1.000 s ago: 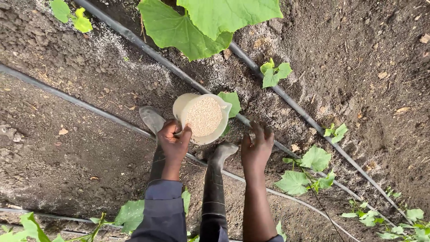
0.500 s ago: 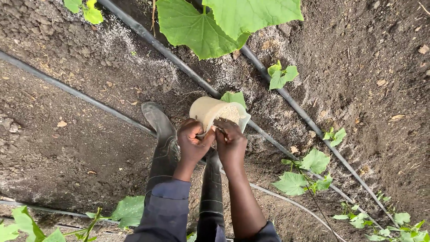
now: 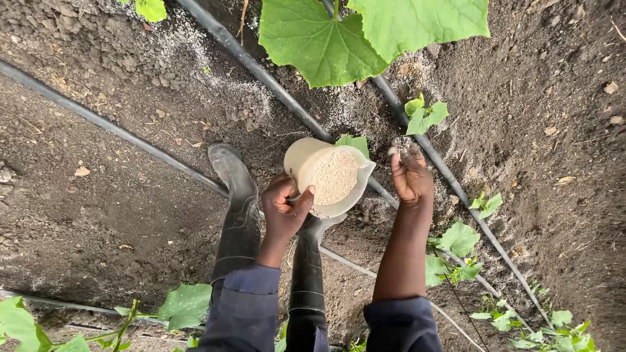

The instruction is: The person walks along rows of young plants in a garden, holding a white plastic cup filled with granular fertilizer. They repeatedly scoop the fertilizer with their right hand and sprinkle it onto the soil around the base of each plant.

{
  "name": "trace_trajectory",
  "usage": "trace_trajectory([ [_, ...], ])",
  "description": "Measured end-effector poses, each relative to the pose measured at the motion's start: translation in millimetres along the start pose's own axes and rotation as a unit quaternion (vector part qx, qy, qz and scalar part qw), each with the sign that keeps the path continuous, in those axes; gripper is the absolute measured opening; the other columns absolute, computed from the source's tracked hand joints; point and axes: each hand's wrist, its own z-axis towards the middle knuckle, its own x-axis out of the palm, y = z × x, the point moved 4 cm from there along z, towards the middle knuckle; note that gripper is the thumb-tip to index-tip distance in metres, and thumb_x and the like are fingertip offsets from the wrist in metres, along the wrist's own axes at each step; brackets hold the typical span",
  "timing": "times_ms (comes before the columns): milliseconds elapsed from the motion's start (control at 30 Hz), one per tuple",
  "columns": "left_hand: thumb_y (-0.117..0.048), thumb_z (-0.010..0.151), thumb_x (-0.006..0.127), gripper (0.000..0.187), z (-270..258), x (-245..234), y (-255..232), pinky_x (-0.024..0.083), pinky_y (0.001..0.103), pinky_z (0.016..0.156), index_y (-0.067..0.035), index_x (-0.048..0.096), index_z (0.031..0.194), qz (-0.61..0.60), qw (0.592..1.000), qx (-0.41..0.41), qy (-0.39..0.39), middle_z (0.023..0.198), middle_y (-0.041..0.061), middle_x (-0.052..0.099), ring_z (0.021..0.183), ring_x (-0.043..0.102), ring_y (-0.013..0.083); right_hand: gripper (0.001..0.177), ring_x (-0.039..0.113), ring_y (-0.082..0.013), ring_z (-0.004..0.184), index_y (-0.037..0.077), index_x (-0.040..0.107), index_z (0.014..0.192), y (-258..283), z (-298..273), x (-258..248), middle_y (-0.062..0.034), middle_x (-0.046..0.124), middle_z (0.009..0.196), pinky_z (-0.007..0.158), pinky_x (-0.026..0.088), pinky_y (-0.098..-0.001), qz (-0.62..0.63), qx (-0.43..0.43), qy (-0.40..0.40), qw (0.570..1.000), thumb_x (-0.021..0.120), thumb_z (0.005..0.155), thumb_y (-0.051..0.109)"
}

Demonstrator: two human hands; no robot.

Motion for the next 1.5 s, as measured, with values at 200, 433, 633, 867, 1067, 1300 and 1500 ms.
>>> trace_trajectory([
  [200,-0.014,0.095,0.082,0.053,-1,-17,8,0.034,0.034,0.064,-0.013,0.040,0.064,0.013,1.000,0.000,-0.025,0.060,0.003,0.032,0.058,0.037,0.0163,0.038,0.064,-0.0371,0.130,-0.017,0.050,0.148,8,51,35,-0.0349,0.063,0.134,0.128,0.051,-0.0479,-0.099,0.068,-0.151,0.981,0.028,0.121,-0.003],
  [433,-0.012,0.094,0.083,0.053,3,-26,8,0.035,0.035,0.062,-0.014,0.039,0.064,0.017,0.999,0.009,-0.036,0.061,0.003,0.033,0.057,0.038,0.0176,0.027,0.067,-0.0442,0.132,-0.017,0.050,0.136,7,60,43,-0.0438,0.061,0.136,0.125,0.056,-0.0533,-0.068,-0.033,-0.212,0.974,0.037,0.116,-0.007],
  [633,-0.010,0.092,0.083,0.054,8,-31,4,0.035,0.036,0.060,-0.013,0.039,0.062,0.022,0.999,0.014,-0.042,0.060,0.004,0.033,0.055,0.038,0.0207,0.010,0.076,-0.0464,0.119,-0.003,0.049,0.100,-8,23,91,-0.0380,0.068,0.118,0.110,0.068,-0.0534,-0.131,-0.174,-0.296,0.930,0.050,0.105,-0.012],
  [867,-0.010,0.089,0.085,0.054,8,-34,7,0.038,0.035,0.063,-0.013,0.039,0.062,0.032,0.998,0.007,-0.053,0.060,0.004,0.035,0.057,0.042,0.0220,0.026,0.083,-0.0172,0.088,0.006,0.077,0.115,-18,4,115,-0.0107,0.076,0.099,0.084,0.074,-0.0308,-0.499,-0.273,-0.325,0.755,0.062,0.100,-0.009],
  [1067,-0.010,0.090,0.084,0.054,9,-34,1,0.038,0.037,0.063,-0.012,0.037,0.063,0.031,0.998,0.007,-0.047,0.061,0.006,0.033,0.057,0.041,0.0249,0.055,0.074,-0.0519,0.105,0.032,0.076,0.146,-26,49,83,-0.0257,0.065,0.106,0.092,0.064,-0.0586,-0.751,-0.278,-0.312,0.511,0.067,0.100,0.005],
  [1300,-0.008,0.089,0.083,0.053,4,-34,9,0.038,0.037,0.063,-0.013,0.037,0.063,0.026,0.998,-0.005,-0.052,0.060,0.005,0.034,0.056,0.042,0.0224,0.050,0.076,-0.0569,0.102,0.015,0.078,0.142,-31,42,106,-0.0354,0.069,0.116,0.088,0.062,-0.0640,-0.746,-0.312,-0.308,0.501,0.068,0.098,-0.007],
  [1500,-0.006,0.089,0.082,0.052,4,-35,8,0.036,0.037,0.062,-0.013,0.037,0.064,0.021,0.998,-0.011,-0.051,0.060,0.005,0.033,0.056,0.041,0.0216,0.040,0.080,-0.0478,0.099,0.019,0.080,0.137,-28,38,147,-0.0297,0.074,0.113,0.090,0.061,-0.0614,-0.824,-0.281,-0.294,0.395,0.076,0.101,0.001],
])
